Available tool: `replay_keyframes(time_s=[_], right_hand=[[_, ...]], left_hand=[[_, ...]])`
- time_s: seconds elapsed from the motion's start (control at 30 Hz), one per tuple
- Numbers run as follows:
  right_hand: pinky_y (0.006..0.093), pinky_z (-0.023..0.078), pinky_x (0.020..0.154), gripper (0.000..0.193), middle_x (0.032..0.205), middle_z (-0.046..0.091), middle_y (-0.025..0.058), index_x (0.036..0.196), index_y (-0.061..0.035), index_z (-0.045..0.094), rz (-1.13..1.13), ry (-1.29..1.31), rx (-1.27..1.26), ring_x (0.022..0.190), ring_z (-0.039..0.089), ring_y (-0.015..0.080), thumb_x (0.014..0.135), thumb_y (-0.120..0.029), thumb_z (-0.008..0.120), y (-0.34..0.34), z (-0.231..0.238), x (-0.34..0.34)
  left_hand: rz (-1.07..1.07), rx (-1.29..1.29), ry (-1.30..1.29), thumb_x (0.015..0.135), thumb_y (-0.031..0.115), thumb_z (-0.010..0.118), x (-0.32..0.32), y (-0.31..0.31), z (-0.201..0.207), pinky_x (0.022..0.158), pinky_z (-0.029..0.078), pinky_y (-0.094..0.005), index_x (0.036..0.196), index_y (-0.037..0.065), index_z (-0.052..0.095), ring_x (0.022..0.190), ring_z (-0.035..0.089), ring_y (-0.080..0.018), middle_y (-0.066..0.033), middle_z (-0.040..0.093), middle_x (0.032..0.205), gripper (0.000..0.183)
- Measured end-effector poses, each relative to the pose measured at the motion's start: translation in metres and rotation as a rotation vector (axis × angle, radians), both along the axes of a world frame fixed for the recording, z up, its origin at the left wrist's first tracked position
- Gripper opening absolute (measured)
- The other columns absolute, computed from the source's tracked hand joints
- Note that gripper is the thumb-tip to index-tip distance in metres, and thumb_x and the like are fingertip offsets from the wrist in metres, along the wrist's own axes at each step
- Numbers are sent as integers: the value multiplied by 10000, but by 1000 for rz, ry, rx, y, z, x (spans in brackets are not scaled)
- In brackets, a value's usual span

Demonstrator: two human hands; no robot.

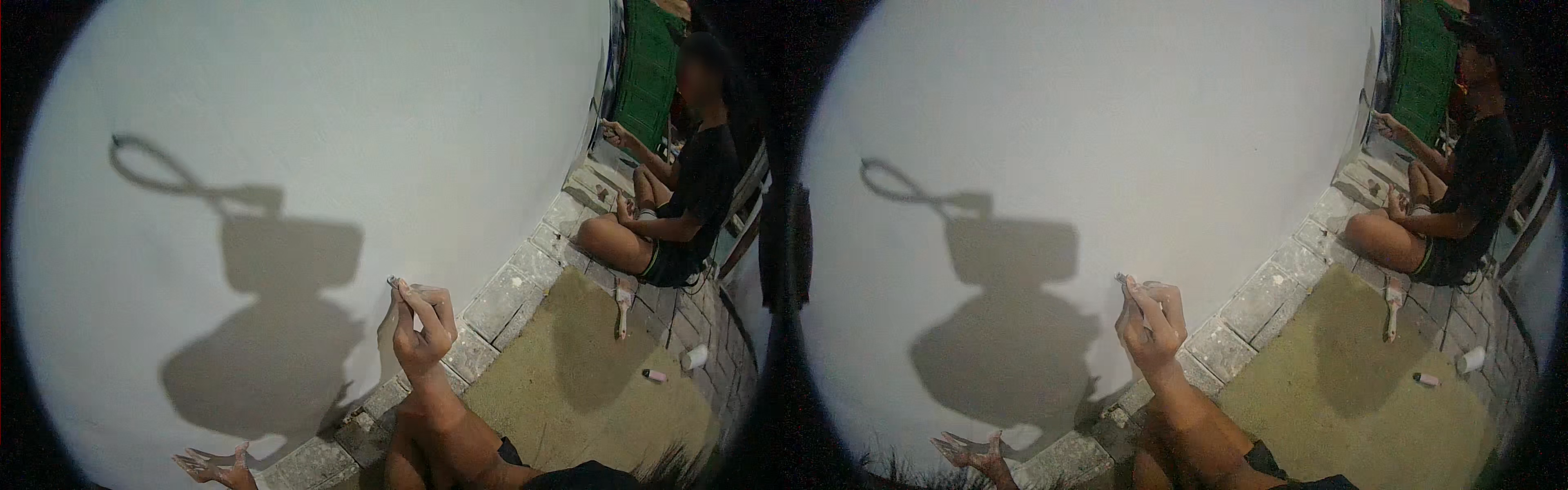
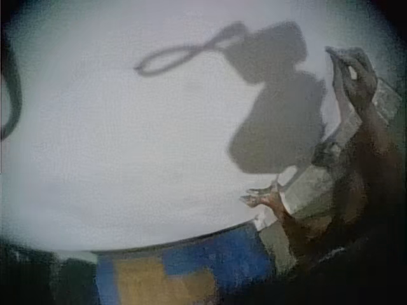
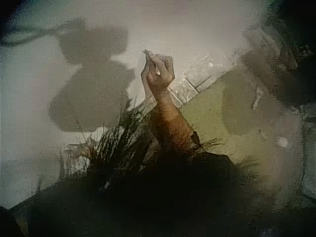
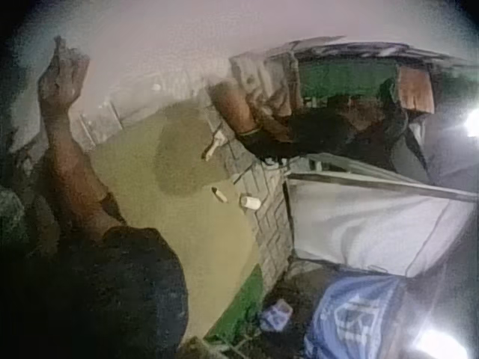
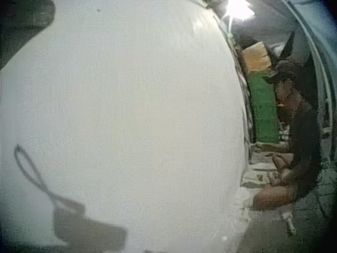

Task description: The person shapes a piece of chalk using their fingers and marks the wall with it.

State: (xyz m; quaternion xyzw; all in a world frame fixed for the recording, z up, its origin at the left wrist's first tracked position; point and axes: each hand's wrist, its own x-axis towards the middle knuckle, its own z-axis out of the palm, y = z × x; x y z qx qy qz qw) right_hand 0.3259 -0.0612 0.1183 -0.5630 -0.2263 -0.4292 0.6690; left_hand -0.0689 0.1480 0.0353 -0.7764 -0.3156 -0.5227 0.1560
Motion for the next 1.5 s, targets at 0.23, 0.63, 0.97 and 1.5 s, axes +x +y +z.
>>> replay_keyframes(time_s=[0.23, 0.63, 0.97, 1.5], right_hand=[[267, 508, 637, 259, 807, 625, 97, 890, 5, 686, -3, -114, -58, 732, 611, 205, 675, 150, 693, 5, -6, 4], [281, 517, 653, 246, 836, 638, 101, 894, 9, 690, 17, -134, -80, 780, 618, 223, 682, 133, 683, 2, -5, 6], [268, 516, 649, 161, 844, 645, 87, 847, -9, 690, 40, -215, -38, 796, 609, 192, 713, 80, 693, 14, -12, 9], [244, 516, 625, 231, 900, 636, 60, 920, -49, 690, 51, -203, 7, 787, 603, 166, 714, 54, 707, 10, -18, 16]], left_hand=[[150, -23, 27, 484, 316, 883, -1, -1, -9, 1102, 155, -576, 1439, 73, 175, 1379, 50, -377, -184, 99, 1487, 1214], [178, -23, 31, 502, 330, 875, 8, 3, -8, 1105, 152, -573, 1439, 73, 145, 1378, 50, -380, -187, 87, 1486, 1215], [180, -20, 38, 517, 341, 868, 15, 7, -7, 1107, 149, -570, 1439, 73, 121, 1377, 49, -382, -190, 77, 1485, 1217], [165, -17, 54, 541, 360, 857, 16, 8, -5, 1111, 145, -566, 1439, 74, 82, 1375, 49, -386, -194, 60, 1484, 1221]])
